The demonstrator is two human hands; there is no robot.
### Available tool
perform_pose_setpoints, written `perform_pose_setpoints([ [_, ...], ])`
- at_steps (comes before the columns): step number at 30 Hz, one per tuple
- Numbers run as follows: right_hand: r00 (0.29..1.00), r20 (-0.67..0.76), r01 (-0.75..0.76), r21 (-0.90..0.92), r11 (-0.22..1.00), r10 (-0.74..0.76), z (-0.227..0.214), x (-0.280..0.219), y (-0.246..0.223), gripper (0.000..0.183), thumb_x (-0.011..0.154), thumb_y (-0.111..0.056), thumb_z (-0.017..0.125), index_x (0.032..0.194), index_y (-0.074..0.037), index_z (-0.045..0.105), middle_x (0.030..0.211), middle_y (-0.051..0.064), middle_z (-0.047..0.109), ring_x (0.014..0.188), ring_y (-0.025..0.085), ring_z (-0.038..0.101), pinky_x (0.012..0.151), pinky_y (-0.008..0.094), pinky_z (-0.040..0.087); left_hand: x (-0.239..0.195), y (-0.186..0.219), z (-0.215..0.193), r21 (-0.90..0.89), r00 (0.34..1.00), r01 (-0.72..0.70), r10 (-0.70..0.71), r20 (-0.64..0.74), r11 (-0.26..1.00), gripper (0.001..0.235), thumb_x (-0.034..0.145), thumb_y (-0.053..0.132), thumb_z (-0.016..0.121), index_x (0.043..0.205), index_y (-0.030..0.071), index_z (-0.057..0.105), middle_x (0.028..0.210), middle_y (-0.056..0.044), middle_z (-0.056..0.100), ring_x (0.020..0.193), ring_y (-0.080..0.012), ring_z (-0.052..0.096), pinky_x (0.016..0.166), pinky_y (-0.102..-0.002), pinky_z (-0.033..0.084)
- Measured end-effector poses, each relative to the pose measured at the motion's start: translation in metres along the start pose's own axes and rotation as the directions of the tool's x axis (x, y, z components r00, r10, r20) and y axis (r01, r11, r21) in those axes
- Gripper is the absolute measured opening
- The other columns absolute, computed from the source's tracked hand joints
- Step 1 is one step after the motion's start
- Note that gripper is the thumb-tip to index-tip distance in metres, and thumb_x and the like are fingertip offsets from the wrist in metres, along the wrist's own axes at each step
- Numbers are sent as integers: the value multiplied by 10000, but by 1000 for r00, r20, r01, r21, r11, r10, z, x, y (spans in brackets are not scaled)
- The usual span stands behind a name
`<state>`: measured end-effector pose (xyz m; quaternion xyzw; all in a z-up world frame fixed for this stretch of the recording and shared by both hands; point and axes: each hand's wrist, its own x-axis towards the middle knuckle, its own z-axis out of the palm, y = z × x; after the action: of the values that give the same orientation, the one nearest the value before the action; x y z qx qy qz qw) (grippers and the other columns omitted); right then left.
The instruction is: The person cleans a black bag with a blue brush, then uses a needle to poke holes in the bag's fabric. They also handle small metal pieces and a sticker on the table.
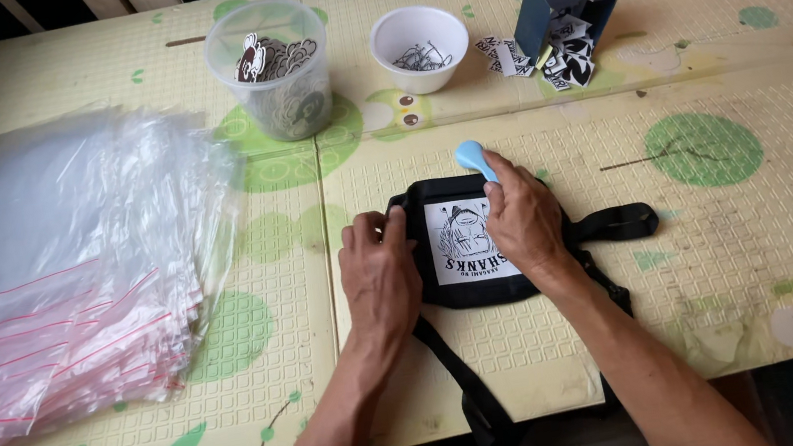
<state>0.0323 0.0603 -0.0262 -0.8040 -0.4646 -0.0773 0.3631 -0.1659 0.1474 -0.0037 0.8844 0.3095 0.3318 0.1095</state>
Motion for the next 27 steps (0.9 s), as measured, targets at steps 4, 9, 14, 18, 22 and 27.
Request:
perform_pose_setpoints([
  [4, 999, 12, -30, 38, 999, 30, 1, -1, 3, 454, 1002, -111, 534, 1448, -160, 605, 967, 202, 667, 919, 451, 690, 795, 535, 553, -16, -6, 22, 225, 996, -77, 67, 52, 971, 448, 771, 95, 803, 1206, 83, 695, 1081, -98, 533, 1003, -297, 570, 703, -375, 490],
  [9, 996, 88, -39, 84, 996, 31, -1, 5, 5, 435, 1003, -174, 546, 1412, -265, 663, 907, 137, 671, 874, 374, 704, 759, 464, 568, -22, 1, -3, 135, 997, -66, 61, 36, 989, 401, 1038, 375, 517, 1339, 130, 619, 1182, -133, 567, 1055, -341, 595, 762, -437, 486],
  [14, 962, 245, 45, 295, 954, -121, -17, -5, -67, 403, 967, -132, 586, 1315, -268, 735, 810, 131, 682, 772, 339, 714, 676, 432, 585, -25, -3, 5, 180, 995, -96, 100, -10, 979, 368, 1028, 390, 528, 1275, 144, 646, 1151, -138, 568, 1045, -345, 592, 769, -431, 473],
  [18, 929, 370, -3, 42, 999, -13, -40, 15, -68, 408, 988, -81, 536, 1297, -217, 765, 813, 129, 727, 640, 236, 655, 684, 400, 591, -25, -3, 6, 198, 994, -104, 108, -6, 975, 374, 1040, 391, 506, 1267, 133, 652, 1129, -140, 579, 1045, -333, 596, 790, -424, 466],
  [22, 975, 221, 54, -259, 964, 5, -24, 42, -35, 383, 938, -121, 589, 1277, -213, 741, 831, 78, 655, 734, 302, 717, 640, 459, 579, -22, 1, 1, 195, 994, -102, 108, -17, 975, 382, 1042, 376, 500, 1278, 118, 654, 1122, -148, 585, 1046, -336, 601, 796, -428, 469],
  [27, 932, 306, 121, 240, 963, -194, 5, 41, -77, 448, 1017, -64, 501, 1418, -177, 666, 895, 197, 698, 788, 355, 696, 739, 457, 570, -25, -1, 1, 171, 992, -100, 111, -54, 980, 378, 1014, 380, 519, 1253, 121, 656, 1108, -132, 580, 1045, -329, 597, 801, -425, 462],
])
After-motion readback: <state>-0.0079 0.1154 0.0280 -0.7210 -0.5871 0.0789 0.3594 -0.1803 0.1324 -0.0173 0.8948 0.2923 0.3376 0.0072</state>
